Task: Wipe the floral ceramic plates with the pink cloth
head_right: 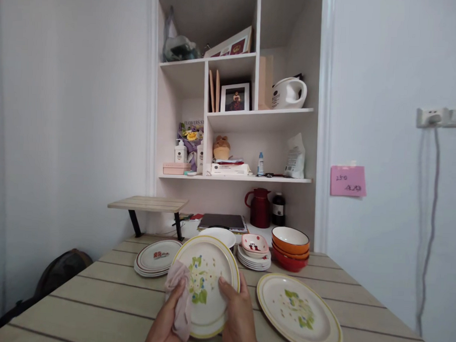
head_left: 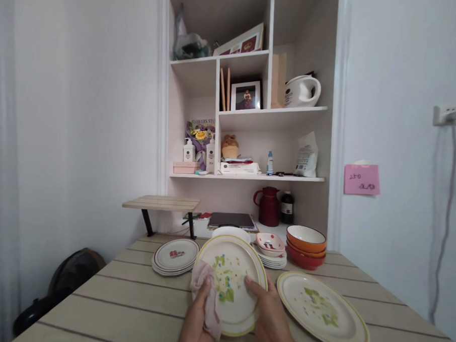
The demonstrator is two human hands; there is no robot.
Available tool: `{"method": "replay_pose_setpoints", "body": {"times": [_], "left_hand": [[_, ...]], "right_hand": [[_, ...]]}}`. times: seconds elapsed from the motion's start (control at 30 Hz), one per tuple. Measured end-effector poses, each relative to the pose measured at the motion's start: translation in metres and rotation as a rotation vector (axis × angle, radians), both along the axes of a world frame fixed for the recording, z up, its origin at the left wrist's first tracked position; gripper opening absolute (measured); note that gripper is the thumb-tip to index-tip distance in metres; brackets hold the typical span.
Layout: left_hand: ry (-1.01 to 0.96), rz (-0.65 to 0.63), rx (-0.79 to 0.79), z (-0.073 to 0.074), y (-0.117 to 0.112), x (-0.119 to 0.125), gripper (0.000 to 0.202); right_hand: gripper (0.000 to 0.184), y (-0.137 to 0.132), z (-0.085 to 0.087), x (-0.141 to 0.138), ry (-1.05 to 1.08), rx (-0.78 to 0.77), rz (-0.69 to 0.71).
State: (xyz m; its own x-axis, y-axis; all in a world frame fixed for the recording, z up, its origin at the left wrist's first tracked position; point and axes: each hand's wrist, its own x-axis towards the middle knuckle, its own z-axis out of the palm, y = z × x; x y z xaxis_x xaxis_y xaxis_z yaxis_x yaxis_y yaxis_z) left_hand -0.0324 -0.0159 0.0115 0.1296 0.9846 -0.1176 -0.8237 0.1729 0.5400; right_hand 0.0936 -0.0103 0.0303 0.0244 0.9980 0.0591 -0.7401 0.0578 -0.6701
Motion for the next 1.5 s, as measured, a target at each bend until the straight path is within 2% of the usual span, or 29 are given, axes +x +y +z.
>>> {"method": "replay_pose_setpoints", "body": {"times": [0.2,0.33,0.5,0.77,0.9,1.0,1.1,1.3,1.4,1.5], "left_hand": [[0.038,0.144,0.033,0.002,-0.001,-0.003,0.058],[0.058,0.244,0.111,0.007,-0.005,-0.003,0.068],[0.076,0.233,0.151,0.007,-0.005,-0.005,0.072],[0.131,0.203,0.156,0.008,-0.005,-0.012,0.075],[0.196,0.211,0.185,0.008,-0.007,-0.016,0.067],[0.264,0.218,0.195,0.005,-0.006,-0.018,0.060],[0.300,0.202,0.215,0.001,-0.006,-0.019,0.057],[0.304,0.209,0.199,0.000,-0.005,-0.018,0.070],[0.301,0.230,0.182,0.001,-0.004,-0.017,0.062],[0.278,0.187,0.199,0.003,-0.004,-0.016,0.059]], "right_hand": [[0.091,-0.001,0.004,0.002,-0.005,-0.019,0.086],[0.082,-0.001,0.008,0.009,0.010,0.044,0.173],[0.069,0.004,0.008,0.017,-0.042,0.016,0.273],[0.094,0.000,0.019,0.033,-0.110,0.104,0.326],[0.096,-0.006,0.029,0.038,-0.187,0.090,0.320],[0.089,-0.012,0.037,0.042,-0.272,0.085,0.286],[0.079,-0.014,0.040,0.045,-0.293,0.102,0.309],[0.049,-0.004,0.028,0.048,-0.339,0.064,0.388],[0.044,-0.001,0.023,0.046,-0.316,0.050,0.362],[0.043,0.002,0.018,0.039,-0.279,0.024,0.293]]}}
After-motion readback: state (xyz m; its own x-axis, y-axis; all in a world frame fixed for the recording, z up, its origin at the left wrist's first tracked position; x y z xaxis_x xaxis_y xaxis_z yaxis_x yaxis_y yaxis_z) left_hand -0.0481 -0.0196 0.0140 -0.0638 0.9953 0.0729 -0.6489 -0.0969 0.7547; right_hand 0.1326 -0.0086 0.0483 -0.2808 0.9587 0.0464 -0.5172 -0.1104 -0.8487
